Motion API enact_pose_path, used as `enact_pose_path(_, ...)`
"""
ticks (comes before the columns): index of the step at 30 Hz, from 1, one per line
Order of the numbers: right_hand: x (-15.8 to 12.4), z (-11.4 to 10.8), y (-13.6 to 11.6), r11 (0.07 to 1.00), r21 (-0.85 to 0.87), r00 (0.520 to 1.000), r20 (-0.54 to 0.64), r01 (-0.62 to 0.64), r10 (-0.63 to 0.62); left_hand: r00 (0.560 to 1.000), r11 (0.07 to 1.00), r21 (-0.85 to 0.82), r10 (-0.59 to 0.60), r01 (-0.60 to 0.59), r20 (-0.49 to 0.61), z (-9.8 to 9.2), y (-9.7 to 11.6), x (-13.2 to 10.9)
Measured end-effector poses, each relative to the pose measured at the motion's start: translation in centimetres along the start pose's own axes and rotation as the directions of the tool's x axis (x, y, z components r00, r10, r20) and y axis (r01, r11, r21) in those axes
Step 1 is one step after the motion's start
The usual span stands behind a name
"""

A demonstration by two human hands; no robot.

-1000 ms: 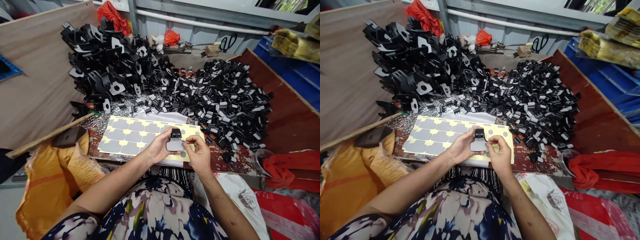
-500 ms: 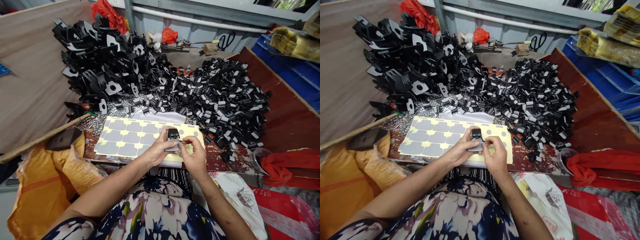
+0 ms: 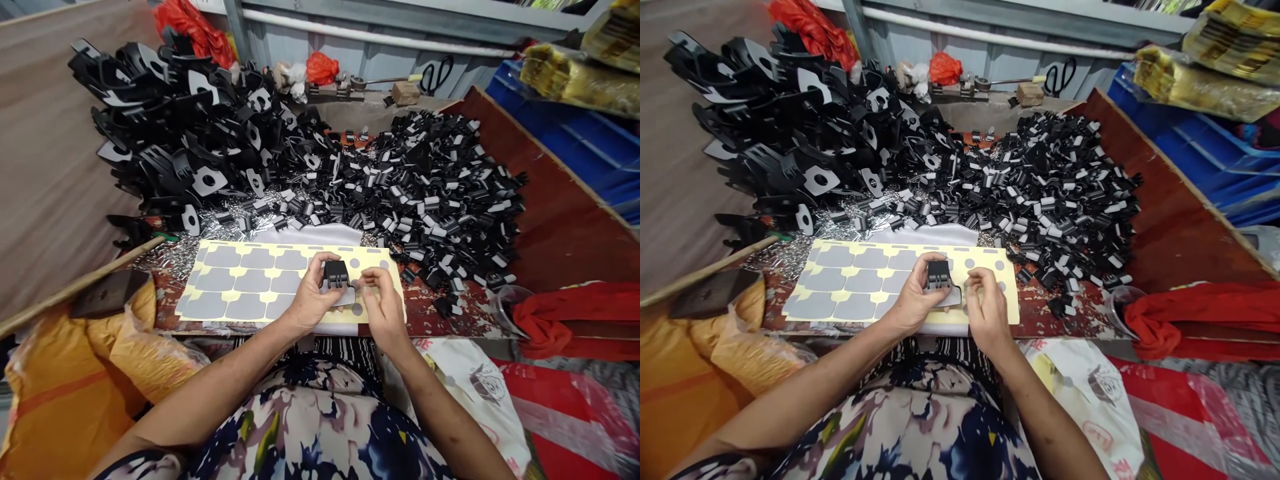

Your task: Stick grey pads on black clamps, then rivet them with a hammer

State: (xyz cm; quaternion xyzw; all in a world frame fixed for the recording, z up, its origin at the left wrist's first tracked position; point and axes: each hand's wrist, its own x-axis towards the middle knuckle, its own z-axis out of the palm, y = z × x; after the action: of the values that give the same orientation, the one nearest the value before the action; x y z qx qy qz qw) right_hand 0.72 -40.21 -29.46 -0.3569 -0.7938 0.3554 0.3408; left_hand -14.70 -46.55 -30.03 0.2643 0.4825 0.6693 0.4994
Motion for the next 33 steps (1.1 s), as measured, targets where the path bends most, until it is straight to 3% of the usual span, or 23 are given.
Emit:
enact_pose_path(2, 0.1, 0.5, 0.1, 1.000, -0.022, 0.999, 0.044, -0.007, 0.008, 1.000, 1.000, -0.008, -0.013, 0.013, 0.010, 0.2, 0.2, 0.0)
enact_pose_path(5, 0.3, 1.4, 0.4, 1.000, -0.017, 1.000, 0.009, 0.020, -0.019, 0.993, 0.984, -0.134, -0.112, 0.115, 0.032, 0.3, 0.8, -0.2)
enact_pose_path(9, 0.5, 2.0, 0.8, 1.000, 0.025, 0.995, -0.104, 0.003, -0.001, 0.942, 0.873, -0.355, -0.325, 0.334, 0.089, -0.1, 1.9, -0.5)
enact_pose_path(11, 0.6, 2.1, 1.0, 0.999, 0.024, 0.993, -0.116, 0.025, -0.022, 0.925, 0.838, -0.402, -0.376, 0.369, 0.065, -0.2, 2.2, -0.7)
enact_pose_path(17, 0.7, 2.8, 1.4, 0.981, 0.196, 0.996, -0.083, -0.018, 0.035, 0.928, 0.866, -0.406, -0.360, 0.292, -0.100, -0.1, 2.2, -1.5)
enact_pose_path(21, 0.6, 2.8, 1.5, 0.984, 0.179, 0.992, -0.123, 0.003, 0.019, 0.916, 0.842, -0.400, -0.401, 0.363, -0.011, -0.4, 2.5, -1.4)
enact_pose_path(24, 0.7, 2.1, 1.3, 0.975, 0.220, 0.999, -0.043, -0.005, 0.015, 0.905, 0.824, -0.388, -0.418, 0.413, 0.076, -0.8, 2.9, -1.3)
enact_pose_path(30, 1.1, 0.2, -1.0, 0.965, -0.115, 0.972, 0.057, 0.234, -0.229, 0.943, 0.894, -0.300, -0.321, 0.333, 0.092, -0.7, 3.2, -1.3)
enact_pose_path(33, 1.0, -0.3, -1.9, 0.953, -0.121, 0.960, 0.070, 0.278, -0.272, 0.949, 0.906, -0.281, -0.302, 0.317, 0.096, -0.6, 3.3, -1.2)
